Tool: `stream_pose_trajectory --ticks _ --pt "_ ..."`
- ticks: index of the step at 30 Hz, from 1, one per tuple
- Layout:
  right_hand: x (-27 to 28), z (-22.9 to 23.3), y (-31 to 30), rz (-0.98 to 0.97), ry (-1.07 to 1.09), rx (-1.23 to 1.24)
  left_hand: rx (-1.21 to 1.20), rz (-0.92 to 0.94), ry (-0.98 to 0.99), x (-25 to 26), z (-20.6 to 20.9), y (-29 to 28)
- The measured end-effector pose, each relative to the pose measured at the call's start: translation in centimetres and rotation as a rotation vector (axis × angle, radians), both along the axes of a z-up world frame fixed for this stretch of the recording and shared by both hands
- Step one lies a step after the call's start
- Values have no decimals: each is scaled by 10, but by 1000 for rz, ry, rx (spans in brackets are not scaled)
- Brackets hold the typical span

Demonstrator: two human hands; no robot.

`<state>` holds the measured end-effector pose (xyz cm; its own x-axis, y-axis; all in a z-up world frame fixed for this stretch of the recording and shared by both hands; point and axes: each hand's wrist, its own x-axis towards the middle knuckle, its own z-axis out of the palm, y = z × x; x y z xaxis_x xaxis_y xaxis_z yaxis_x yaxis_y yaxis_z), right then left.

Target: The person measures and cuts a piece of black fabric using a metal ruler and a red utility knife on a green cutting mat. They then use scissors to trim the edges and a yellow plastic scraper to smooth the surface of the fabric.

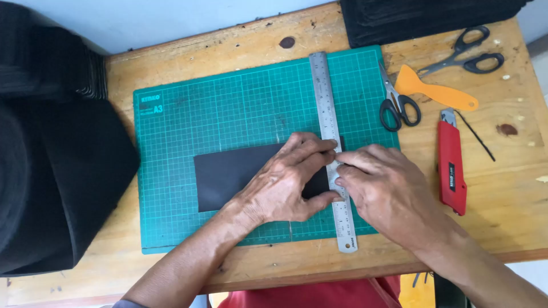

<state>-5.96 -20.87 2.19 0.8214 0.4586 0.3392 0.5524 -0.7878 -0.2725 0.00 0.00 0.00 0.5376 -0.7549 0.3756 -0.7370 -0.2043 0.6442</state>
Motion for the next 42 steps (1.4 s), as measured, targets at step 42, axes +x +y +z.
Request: stream_pose_trajectory --ticks 42 --pt "2 -26 -12 -217 305 -145 126 428 -145 -15 -23 204"
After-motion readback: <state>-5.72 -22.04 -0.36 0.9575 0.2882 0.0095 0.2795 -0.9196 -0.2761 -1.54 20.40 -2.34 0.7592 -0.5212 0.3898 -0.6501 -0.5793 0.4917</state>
